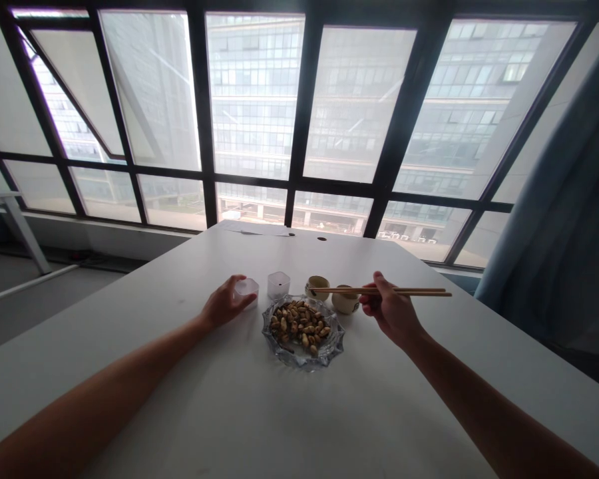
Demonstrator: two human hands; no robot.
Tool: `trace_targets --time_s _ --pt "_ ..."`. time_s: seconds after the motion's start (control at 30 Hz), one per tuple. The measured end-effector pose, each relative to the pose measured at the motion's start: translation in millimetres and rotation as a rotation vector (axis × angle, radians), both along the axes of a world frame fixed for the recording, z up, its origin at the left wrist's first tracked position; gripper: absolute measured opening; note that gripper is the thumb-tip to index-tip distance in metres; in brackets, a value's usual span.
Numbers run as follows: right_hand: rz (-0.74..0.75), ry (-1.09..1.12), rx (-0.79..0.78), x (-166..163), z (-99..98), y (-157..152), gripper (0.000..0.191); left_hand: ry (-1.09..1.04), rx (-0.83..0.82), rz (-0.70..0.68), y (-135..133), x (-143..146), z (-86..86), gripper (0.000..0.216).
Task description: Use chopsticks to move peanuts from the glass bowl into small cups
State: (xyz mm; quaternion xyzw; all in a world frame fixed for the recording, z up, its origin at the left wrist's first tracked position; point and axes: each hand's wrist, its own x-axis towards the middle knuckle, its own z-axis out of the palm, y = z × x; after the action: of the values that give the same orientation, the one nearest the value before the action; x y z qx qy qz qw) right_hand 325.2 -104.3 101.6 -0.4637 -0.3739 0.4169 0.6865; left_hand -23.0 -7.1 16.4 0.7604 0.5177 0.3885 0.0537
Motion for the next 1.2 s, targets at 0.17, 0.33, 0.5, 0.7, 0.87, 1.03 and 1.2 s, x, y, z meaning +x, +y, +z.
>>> trace_targets --time_s 0.17,0.33,0.5,0.7,0.87,1.03,1.2 --pt "-0.079 -0.327 0.219 -0.9 -1.5 -10.5 0.048 0.025 -0.01 0.016 -0.5 0.0 -0.2 0.065" --pt "0.079 -1.219 0.716 8.4 -6.0 -22.5 0.035 0.048 -0.043 0.026 1.8 -0.5 -1.7 0.072" --pt "0.135 -1.677 0.978 7.4 -12.3 -22.3 0.032 0.075 -0.061 0.038 2.5 -0.2 -1.1 0.073" --pt "0.078 -1.656 0.971 4.7 -7.8 -24.2 0.035 0.075 -0.083 0.034 0.8 0.9 1.7 0.072" --pt "0.042 -1.563 0.866 10.5 -1.3 -23.3 0.035 0.055 0.017 0.018 -1.0 1.7 0.9 0.063" --pt "0.032 -1.448 0.755 13.3 0.1 -22.1 0.037 0.036 0.237 -0.056 0.3 0.9 -2.4 0.053" --pt "0.049 -1.425 0.695 12.5 -0.5 -21.9 0.041 0.038 0.281 -0.083 1.4 0.3 -2.1 0.051"
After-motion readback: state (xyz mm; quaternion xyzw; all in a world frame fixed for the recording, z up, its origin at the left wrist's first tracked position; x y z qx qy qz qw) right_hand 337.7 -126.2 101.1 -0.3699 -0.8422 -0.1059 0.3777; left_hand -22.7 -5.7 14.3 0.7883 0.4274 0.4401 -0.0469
